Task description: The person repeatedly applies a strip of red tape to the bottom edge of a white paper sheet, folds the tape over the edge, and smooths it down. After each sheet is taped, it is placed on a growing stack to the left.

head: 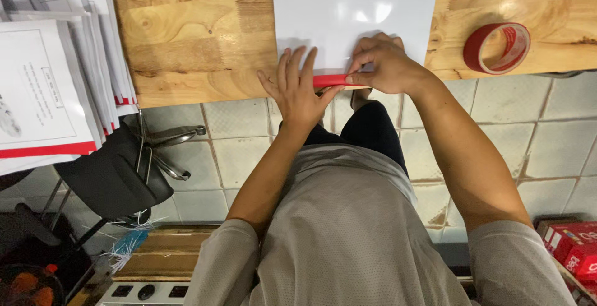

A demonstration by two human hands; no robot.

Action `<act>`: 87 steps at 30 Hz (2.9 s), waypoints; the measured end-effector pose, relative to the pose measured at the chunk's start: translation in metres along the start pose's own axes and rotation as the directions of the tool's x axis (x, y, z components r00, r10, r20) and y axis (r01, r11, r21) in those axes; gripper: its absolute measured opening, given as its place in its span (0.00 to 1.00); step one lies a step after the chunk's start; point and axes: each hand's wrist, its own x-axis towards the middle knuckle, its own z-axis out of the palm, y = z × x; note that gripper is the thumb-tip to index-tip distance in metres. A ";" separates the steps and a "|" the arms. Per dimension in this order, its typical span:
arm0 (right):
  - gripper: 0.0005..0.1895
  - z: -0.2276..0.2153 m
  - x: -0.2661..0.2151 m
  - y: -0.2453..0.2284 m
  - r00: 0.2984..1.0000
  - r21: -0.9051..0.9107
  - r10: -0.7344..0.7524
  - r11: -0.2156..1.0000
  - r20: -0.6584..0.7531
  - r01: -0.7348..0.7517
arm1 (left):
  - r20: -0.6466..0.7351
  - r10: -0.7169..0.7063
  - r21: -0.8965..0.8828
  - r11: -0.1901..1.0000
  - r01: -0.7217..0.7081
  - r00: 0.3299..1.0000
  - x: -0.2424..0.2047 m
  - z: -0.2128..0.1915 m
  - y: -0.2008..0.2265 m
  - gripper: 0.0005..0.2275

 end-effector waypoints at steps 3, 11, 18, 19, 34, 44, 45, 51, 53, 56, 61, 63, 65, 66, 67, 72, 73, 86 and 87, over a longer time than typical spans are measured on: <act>0.09 0.002 -0.001 -0.005 0.999 0.016 0.038 0.999 0.018 -0.039 | -0.088 -0.223 -0.094 0.972 0.215 0.971 -0.007 0.004 -0.024 0.60; 0.09 0.004 -0.001 -0.006 0.994 0.074 0.109 0.991 0.018 -0.110 | -0.195 -0.536 -0.116 0.844 0.523 0.821 -0.025 -0.044 -0.124 0.55; 0.09 0.016 -0.012 -0.008 0.977 0.015 -0.058 0.998 -0.207 0.062 | -0.137 0.167 -0.177 0.966 -0.190 0.976 0.000 -0.066 -0.071 0.31; 0.10 0.018 -0.019 -0.008 0.961 -0.027 -0.111 0.994 -0.253 0.108 | -0.050 0.304 -0.177 0.935 -0.308 0.951 0.009 -0.061 -0.055 0.27; 0.10 0.019 -0.114 0.086 0.779 0.246 0.095 0.966 -0.620 0.078 | 0.173 0.369 -0.443 0.857 -0.262 0.913 0.053 -0.023 0.006 0.06; 0.17 0.040 -0.112 0.101 0.715 0.170 0.097 0.985 -0.693 0.031 | 0.149 0.312 -0.420 0.879 -0.226 0.938 0.051 -0.016 0.004 0.07; 0.18 0.042 -0.112 0.099 0.705 0.129 0.067 0.991 -0.706 0.035 | 0.163 0.304 -0.432 0.877 -0.209 0.939 0.052 -0.016 0.004 0.07; 0.22 0.085 -0.086 0.032 0.575 -0.202 -0.072 0.965 -0.815 -0.166 | 0.180 0.294 -0.454 0.871 -0.186 0.939 0.054 -0.016 0.003 0.07; 0.25 0.107 -0.070 0.005 0.738 -0.330 -0.190 0.943 -0.647 -0.046 | 0.177 0.304 -0.443 0.874 -0.200 0.936 0.051 -0.015 0.001 0.07; 0.27 0.117 -0.066 0.000 0.812 -0.506 -0.288 0.863 -0.507 -0.009 | 0.150 0.325 -0.414 0.878 -0.239 0.934 0.049 -0.014 0.001 0.07; 0.28 0.080 -0.115 0.059 0.876 -0.547 -0.117 0.817 -0.468 -0.184 | 0.172 0.316 -0.460 0.863 -0.208 0.933 0.048 -0.016 0.000 0.07; 0.27 0.064 -0.140 0.074 0.838 -0.373 0.002 0.895 -0.545 -0.245 | 0.141 0.347 -0.405 0.875 -0.266 0.927 0.046 -0.021 0.000 0.08; 0.28 0.053 -0.154 0.075 0.796 -0.454 -0.022 0.831 -0.605 -0.322 | 0.090 0.414 -0.297 0.879 -0.372 0.906 0.044 -0.031 -0.005 0.11; 0.28 0.049 -0.155 0.071 0.774 -0.488 -0.038 0.795 -0.633 -0.360 | 0.109 0.387 -0.260 0.900 -0.350 0.915 0.044 -0.038 -0.012 0.13; 0.27 0.047 -0.152 0.064 0.769 -0.477 -0.063 0.816 -0.636 -0.327 | 0.128 0.360 -0.220 0.919 -0.327 0.924 0.044 -0.046 -0.020 0.16; 0.17 0.036 -0.092 0.014 0.782 -0.240 -0.181 0.970 -0.597 0.042 | 0.129 0.293 -0.391 0.893 -0.223 0.948 0.039 -0.064 -0.063 0.15; 0.19 0.036 -0.073 0.001 0.803 -0.232 -0.211 0.968 -0.558 0.093 | 0.166 0.250 -0.502 0.854 -0.137 0.954 0.037 -0.062 -0.071 0.13; 0.16 0.063 0.034 -0.032 0.865 -0.324 -0.380 0.905 -0.327 0.274 | 0.005 0.117 -0.653 0.752 -0.086 0.993 0.022 -0.032 -0.102 0.07; 0.16 0.065 0.034 -0.030 0.867 -0.356 -0.382 0.897 -0.320 0.264 | 0.008 0.114 -0.630 0.772 -0.084 0.993 0.020 -0.030 -0.101 0.08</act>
